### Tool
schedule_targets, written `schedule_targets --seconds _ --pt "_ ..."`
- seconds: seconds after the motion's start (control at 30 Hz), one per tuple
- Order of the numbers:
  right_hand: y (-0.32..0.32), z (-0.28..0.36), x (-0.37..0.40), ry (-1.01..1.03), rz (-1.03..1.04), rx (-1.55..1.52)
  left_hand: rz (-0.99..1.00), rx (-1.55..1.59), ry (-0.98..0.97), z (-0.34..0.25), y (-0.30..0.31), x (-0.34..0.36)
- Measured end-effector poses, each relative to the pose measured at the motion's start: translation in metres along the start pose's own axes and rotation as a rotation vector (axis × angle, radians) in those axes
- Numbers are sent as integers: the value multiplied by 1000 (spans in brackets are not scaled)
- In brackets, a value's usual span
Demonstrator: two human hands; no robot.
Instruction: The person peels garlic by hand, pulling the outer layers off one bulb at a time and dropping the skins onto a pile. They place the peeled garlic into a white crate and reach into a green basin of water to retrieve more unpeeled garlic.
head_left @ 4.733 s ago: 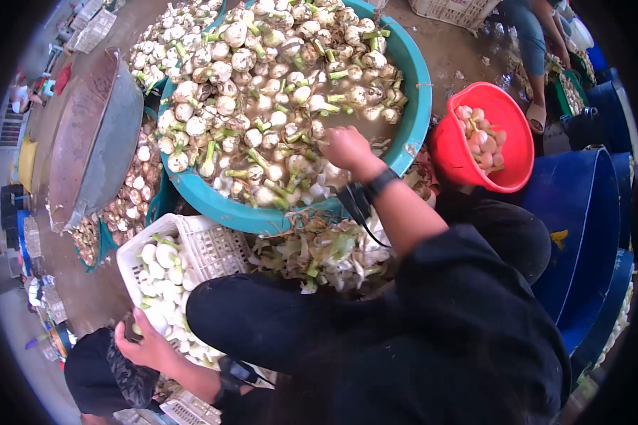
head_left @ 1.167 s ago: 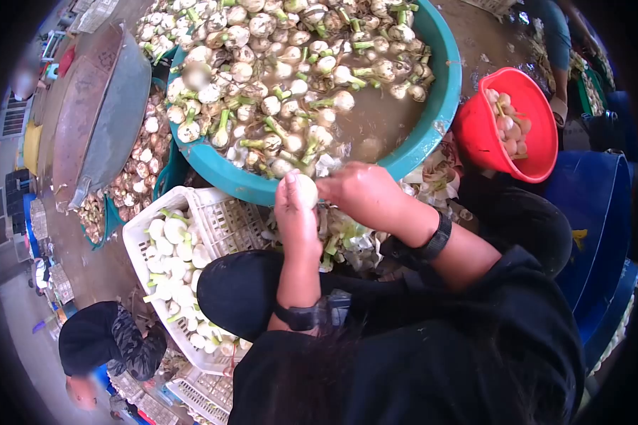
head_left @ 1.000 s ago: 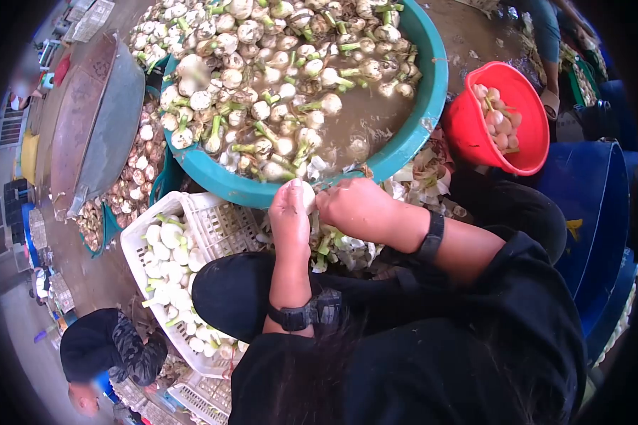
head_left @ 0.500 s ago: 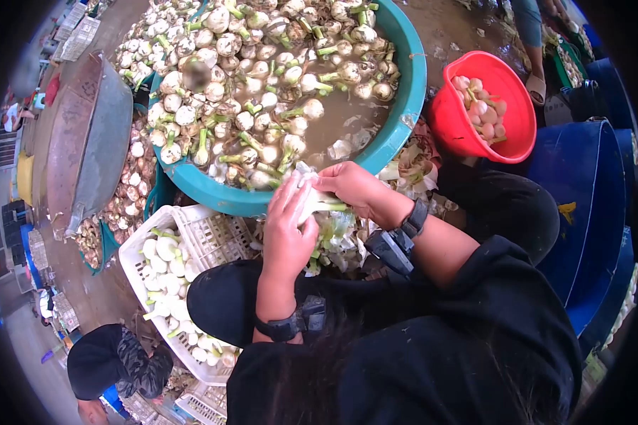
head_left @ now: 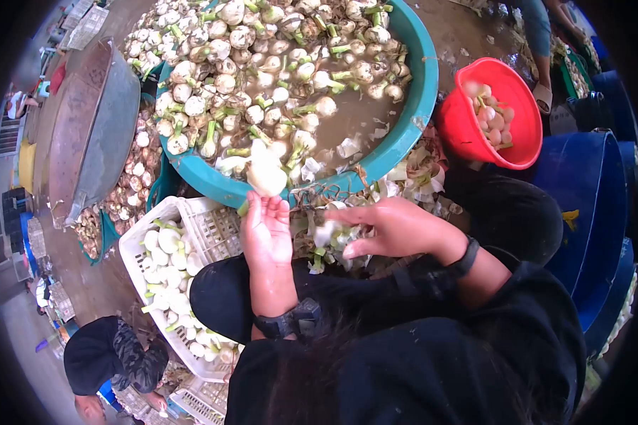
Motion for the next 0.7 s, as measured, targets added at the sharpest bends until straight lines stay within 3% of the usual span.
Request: schedule_targets --seconds 0.07,0.13,0.2,0.27,0.33,0.4,0.43,0.47,0.53,0.57,0.6,0.67,0.7 --pt "-1 -19 -14 -100 12 192 26 -134 -82 -6 -27 14" --pt "25 -26 -35 24 -470 -370 47 -266 -161 -7 -46 26" --pt "-4 -57 -56 -178 -421 -936 136 -261 -108 3 -59 28" --pt "-6 -59 -56 -247 -455 -938 76 -236 -144 1 -52 24" --pt "38 6 -44 374 -679 -246 48 -193 -67 3 -45 21" --pt "18 56 -27 607 -408 -104 -43 -50 114 13 -18 6" --pt "-3 53 -19 533 -226 82 -205 31 78 7 -3 3" --pt "-20 43 -9 457 -43 267 -5 5 95 4 8 -4" --pt "-47 -25 4 51 252 511 -263 -100 41 -3 1 13" --pt "-46 -55 24 -290 445 599 -257 -99 43 -2 1 11" --pt "-42 -52 21 -297 442 599 -207 -87 70 1 -1 10" --pt "-7 -29 -8 -252 76 464 -155 -77 103 7 -8 11" --pt "2 -22 -21 -115 -207 246 -233 -199 112 8 -10 15"
Point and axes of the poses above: each hand's wrist, its own x-axis away from the middle knuckle, its own y-axis out of the back of the hand, z = x × y, the point moved 10 cm from there along -x, towards the middle knuckle, and after that the axes turned 14 degrees about y, right-handed, at the moved point
